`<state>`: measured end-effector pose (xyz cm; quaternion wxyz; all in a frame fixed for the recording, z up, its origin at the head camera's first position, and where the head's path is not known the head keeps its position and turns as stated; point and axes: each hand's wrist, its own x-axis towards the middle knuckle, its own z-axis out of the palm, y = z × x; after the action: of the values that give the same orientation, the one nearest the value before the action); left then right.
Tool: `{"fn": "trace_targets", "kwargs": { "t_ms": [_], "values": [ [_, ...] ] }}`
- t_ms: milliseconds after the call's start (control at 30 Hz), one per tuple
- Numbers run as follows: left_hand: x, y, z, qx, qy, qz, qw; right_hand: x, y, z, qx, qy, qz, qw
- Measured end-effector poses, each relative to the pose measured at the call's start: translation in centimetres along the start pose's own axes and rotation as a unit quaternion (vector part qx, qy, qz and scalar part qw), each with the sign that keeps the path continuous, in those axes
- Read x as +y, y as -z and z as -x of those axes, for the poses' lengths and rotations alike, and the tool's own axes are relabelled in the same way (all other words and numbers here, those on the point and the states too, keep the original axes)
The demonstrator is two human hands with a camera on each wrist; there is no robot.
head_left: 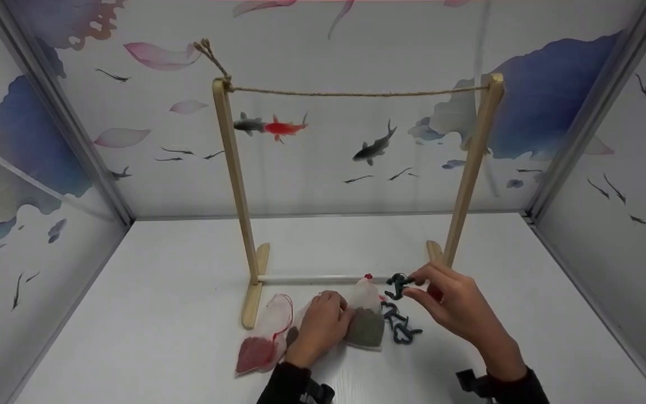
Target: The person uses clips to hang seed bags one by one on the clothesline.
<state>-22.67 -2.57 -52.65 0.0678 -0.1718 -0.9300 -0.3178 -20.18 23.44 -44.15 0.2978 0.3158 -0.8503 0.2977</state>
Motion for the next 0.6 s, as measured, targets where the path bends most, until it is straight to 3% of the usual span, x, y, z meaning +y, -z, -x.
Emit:
{"fn": "trace_targets", "kwargs": {
  "t_ms": [167,400,600],
  "values": [
    [0.01,-0.17,-0.3,-0.021,0.03,0.014,0.9992,0.03,0.06,-0.03,-0.001,0.001,0.002,1.0],
    [0.3,-0.3,-0.36,0.041,-0.022,0.045,0.9979,-0.06,0.09,-0.04,-0.003,0.0,0.005,1.0],
    [0.88,-0.38,-0.45,0.048,-0.017,0.106,0.993,-0.19,0.18,0.0,-0.01,-0.014,0.003,1.0]
  ]
}}
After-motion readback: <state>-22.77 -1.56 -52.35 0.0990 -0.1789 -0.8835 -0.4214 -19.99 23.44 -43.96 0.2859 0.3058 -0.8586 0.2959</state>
